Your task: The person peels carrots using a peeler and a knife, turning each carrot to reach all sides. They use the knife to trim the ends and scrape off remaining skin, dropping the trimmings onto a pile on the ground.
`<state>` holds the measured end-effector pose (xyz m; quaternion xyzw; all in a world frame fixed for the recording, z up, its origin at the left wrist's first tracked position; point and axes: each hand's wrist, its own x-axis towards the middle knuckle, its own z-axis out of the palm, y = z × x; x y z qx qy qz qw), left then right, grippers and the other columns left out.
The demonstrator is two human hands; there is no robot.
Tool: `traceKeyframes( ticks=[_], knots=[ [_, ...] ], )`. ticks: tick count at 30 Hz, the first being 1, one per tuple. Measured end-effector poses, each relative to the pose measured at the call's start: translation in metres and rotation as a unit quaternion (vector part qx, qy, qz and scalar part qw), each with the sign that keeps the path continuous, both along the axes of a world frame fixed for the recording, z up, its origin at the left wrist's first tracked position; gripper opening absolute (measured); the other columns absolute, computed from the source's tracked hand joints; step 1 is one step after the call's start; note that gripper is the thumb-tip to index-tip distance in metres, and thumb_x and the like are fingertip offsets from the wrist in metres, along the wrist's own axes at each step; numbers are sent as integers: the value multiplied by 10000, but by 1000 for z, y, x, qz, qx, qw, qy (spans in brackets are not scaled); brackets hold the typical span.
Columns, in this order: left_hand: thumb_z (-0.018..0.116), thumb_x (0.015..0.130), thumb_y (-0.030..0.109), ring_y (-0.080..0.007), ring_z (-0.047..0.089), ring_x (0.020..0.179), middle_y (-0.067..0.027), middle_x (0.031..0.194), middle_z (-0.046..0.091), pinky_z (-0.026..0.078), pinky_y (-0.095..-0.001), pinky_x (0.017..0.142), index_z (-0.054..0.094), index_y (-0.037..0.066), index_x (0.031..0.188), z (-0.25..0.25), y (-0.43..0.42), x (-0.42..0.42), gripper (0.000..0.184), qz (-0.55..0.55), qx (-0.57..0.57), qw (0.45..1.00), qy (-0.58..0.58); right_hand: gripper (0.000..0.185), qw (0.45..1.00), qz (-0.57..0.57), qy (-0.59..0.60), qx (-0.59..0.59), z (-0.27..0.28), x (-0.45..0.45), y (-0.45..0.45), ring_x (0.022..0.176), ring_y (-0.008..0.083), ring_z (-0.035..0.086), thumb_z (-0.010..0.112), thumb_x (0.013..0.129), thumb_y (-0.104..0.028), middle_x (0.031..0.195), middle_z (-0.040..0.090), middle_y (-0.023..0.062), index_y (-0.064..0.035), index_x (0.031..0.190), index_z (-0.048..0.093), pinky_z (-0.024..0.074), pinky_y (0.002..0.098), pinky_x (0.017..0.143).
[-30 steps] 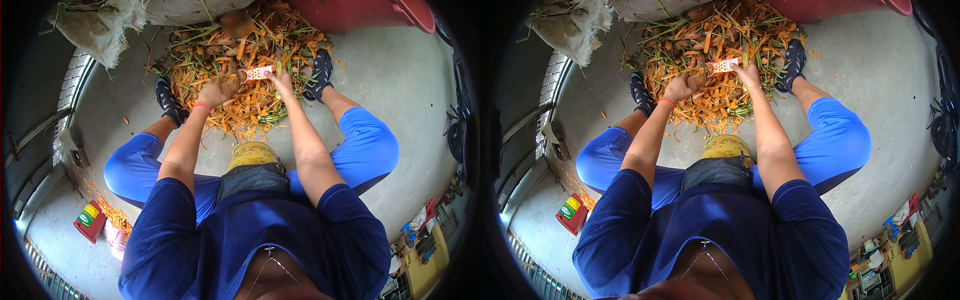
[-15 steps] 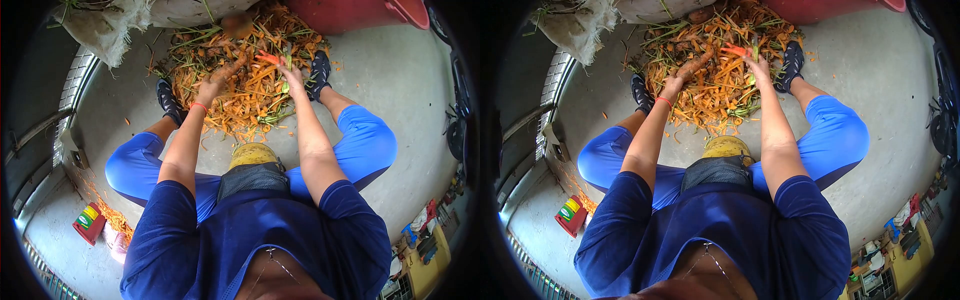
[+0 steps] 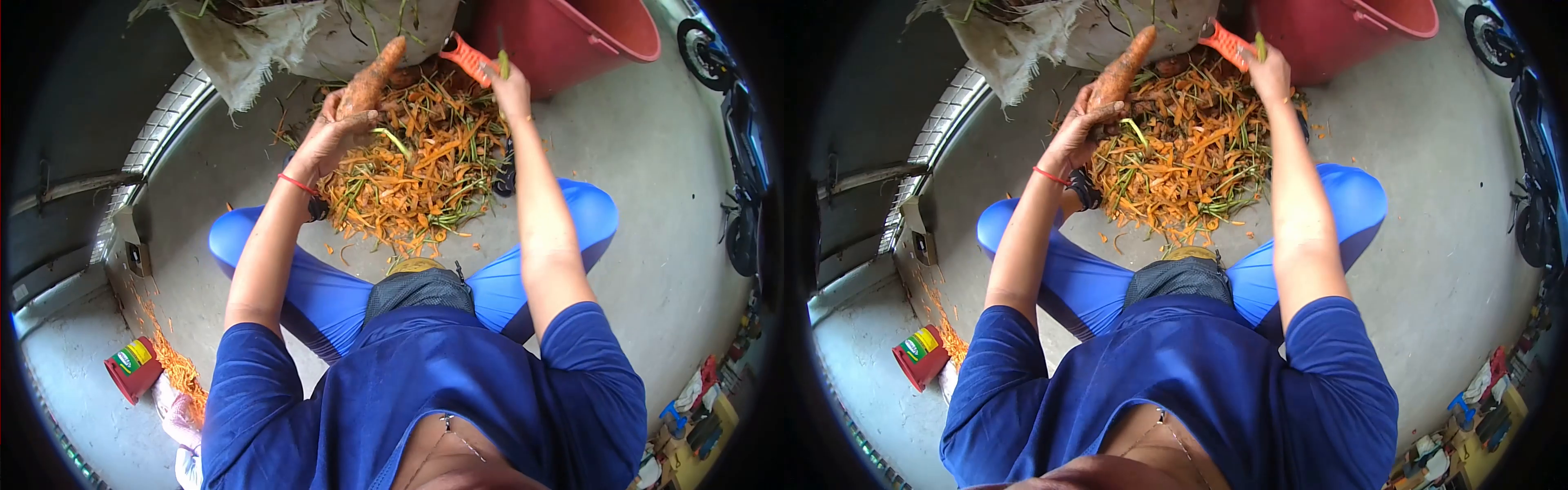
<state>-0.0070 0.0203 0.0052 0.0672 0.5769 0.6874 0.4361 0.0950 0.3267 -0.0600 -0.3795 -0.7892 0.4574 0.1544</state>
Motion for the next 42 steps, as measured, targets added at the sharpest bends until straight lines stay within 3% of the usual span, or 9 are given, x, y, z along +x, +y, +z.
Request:
traceKeyframes(
  ticks=[3,6,8,10,16,23,26,28,42],
  knots=[
    [716,809,197,-124,545,919,-45,1127,496,473,-253,664,295,92,1357,23,-12,-5,699,19,-5,987,162,302,966,130,211,-76,68,-17,2,698,141,695,641,881,-230,818,673,71,15,1035,555,499,212,470],
    [676,840,267,-151,555,978,-55,1160,480,471,-263,717,304,86,1353,34,-18,-4,659,38,19,977,209,282,957,194,210,-44,124,-24,-21,588,94,634,696,842,-205,835,659,72,-31,1006,546,433,185,448],
    [667,842,274,-138,554,999,-39,1118,518,459,-266,741,392,86,1303,38,-14,-2,569,50,26,982,181,275,947,187,255,56,125,-30,-32,531,36,499,714,828,-201,719,590,-1,-53,986,546,381,172,458],
    [669,836,272,-125,554,970,-29,1090,541,454,-265,731,437,87,1271,28,-15,-11,527,46,34,987,151,266,944,152,266,-121,122,-30,-47,580,31,505,695,842,-187,705,550,-23,-47,1022,558,376,169,471],
    [597,882,276,-118,547,930,-33,1095,569,442,-273,730,489,93,1223,13,4,-15,402,102,135,984,47,331,869,174,303,-351,118,-42,-54,655,21,502,713,827,-165,862,556,-21,-25,1090,571,343,146,444],
    [415,951,366,-190,610,822,-133,981,625,473,-261,631,509,5,1178,10,5,-16,437,89,157,982,-49,251,923,186,224,-253,126,-51,-83,575,-9,475,773,767,-216,773,631,-36,-62,935,668,344,141,464],
    [395,948,364,-182,606,813,-141,989,622,474,-261,599,520,13,1163,7,7,-14,430,141,160,969,-126,252,920,230,210,-237,126,-48,-99,564,-15,467,786,751,-221,727,619,-62,-80,933,683,348,151,476],
    [367,971,419,-166,598,767,-114,970,618,471,-249,561,527,20,1136,9,8,-10,461,187,134,966,-122,211,925,241,186,-228,120,-42,-110,564,16,503,805,729,-239,695,624,-43,-81,798,684,412,180,524],
    [349,992,415,-173,634,789,-72,984,639,468,-239,559,492,52,1179,10,5,-1,433,142,59,985,-74,289,935,286,137,-157,97,-48,-108,591,26,513,799,730,-308,698,606,-49,-79,865,688,428,191,539]
  ],
)
